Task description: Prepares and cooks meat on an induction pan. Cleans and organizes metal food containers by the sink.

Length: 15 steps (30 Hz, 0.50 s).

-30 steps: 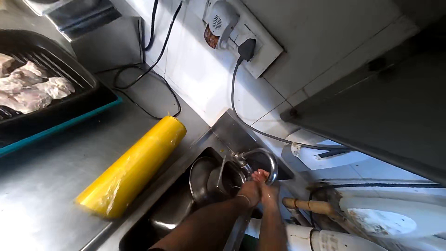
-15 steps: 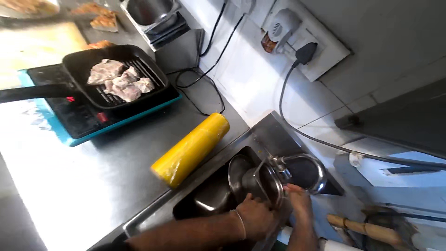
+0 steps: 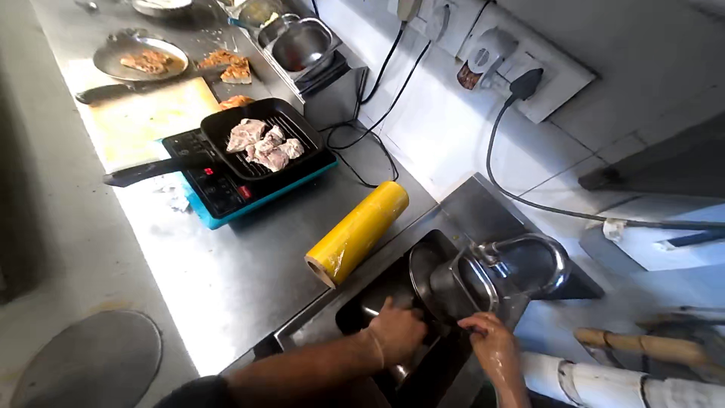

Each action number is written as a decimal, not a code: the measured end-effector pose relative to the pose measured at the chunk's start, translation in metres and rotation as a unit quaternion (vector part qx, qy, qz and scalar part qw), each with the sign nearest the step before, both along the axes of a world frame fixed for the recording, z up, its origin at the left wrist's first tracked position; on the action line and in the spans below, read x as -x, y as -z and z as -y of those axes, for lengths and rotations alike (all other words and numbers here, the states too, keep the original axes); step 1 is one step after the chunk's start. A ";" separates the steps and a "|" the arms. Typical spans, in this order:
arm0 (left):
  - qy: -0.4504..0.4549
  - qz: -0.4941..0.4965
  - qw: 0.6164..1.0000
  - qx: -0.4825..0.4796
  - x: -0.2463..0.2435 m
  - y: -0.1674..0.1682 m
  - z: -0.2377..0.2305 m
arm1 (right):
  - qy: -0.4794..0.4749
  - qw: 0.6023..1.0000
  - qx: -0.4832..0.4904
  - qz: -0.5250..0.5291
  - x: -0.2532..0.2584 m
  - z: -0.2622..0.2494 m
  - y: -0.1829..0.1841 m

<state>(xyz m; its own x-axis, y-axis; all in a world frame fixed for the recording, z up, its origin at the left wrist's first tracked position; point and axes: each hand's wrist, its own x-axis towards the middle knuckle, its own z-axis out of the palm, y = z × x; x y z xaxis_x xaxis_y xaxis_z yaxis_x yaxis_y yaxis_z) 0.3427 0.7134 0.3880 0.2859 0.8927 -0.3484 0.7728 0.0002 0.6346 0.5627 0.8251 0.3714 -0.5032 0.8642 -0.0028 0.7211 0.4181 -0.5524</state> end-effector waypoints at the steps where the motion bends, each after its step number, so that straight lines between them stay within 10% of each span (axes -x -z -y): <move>1: 0.004 0.000 1.000 -0.011 0.008 -0.010 0.009 | -0.008 1.000 -0.011 -0.011 0.003 0.006 -0.012; 7: 0.030 -0.024 0.999 0.038 0.007 0.009 0.041 | -0.027 0.991 0.085 -0.104 0.008 0.034 0.009; 15: -0.131 -0.005 0.986 0.102 0.064 0.034 0.062 | 0.149 0.984 -0.087 -0.043 0.000 0.036 0.034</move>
